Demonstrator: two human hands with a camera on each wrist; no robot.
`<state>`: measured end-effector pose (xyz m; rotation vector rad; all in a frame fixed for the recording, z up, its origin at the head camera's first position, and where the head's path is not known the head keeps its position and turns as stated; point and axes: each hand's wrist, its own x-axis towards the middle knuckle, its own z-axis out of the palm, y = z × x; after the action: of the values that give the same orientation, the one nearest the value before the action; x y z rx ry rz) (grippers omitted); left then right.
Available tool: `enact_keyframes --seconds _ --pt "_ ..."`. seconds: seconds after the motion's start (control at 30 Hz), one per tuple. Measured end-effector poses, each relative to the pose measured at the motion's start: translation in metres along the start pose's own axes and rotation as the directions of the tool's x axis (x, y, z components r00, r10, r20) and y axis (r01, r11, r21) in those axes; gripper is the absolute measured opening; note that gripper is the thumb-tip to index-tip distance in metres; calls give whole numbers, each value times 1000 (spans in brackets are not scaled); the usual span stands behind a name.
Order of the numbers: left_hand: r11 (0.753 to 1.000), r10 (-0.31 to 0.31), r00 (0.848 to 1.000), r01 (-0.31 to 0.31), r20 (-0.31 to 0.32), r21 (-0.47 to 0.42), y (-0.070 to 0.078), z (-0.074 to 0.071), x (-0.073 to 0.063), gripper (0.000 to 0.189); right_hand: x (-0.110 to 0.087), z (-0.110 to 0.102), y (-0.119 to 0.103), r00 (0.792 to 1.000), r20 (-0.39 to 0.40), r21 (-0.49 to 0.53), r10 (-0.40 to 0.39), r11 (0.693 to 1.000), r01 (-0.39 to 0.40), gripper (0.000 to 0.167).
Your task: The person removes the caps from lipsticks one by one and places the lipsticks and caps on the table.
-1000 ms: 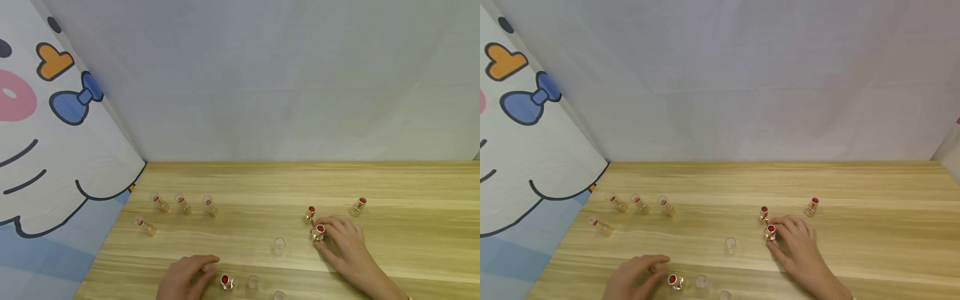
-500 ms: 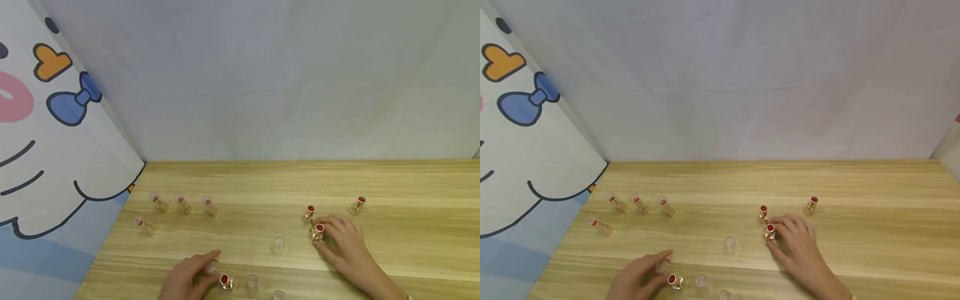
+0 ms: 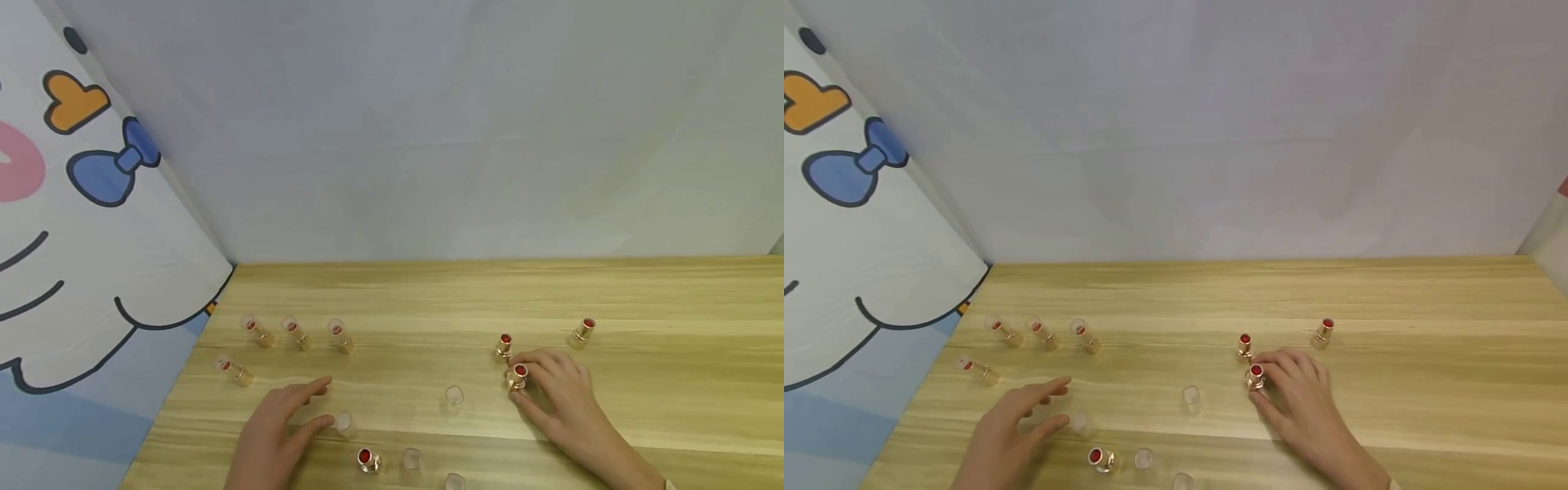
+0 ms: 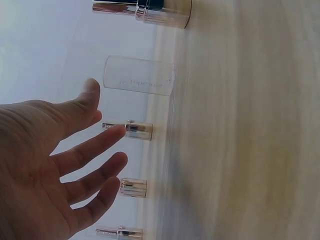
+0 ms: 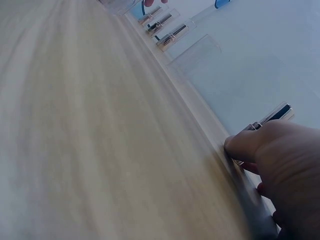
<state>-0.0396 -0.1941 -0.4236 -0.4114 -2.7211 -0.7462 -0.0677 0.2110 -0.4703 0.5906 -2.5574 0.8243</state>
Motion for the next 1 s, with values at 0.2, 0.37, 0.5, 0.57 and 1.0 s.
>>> enact_keyframes --seconds 0.2,0.37,0.5,0.57,1.0 --pt "996 -74 995 77 63 -52 2 -1 5 50 1 0 -1 1000 -7 3 -12 1000 12 34" --pt "976 -192 976 201 107 -86 2 2 12 47 1 0 0 1000 -6 0 -15 1000 15 35" --pt "949 -273 950 292 151 -121 1 10 28 53 -1 1 1 1000 -4 -3 -9 1000 9 34" --pt "932 -309 934 335 179 -141 -1 15 37 59 -1 1 1 1000 -6 0 -6 1000 6 34" --pt "875 -419 893 446 165 -190 -3 36 68 59 -1 0 0 1000 2 2 -3 1000 3 35"
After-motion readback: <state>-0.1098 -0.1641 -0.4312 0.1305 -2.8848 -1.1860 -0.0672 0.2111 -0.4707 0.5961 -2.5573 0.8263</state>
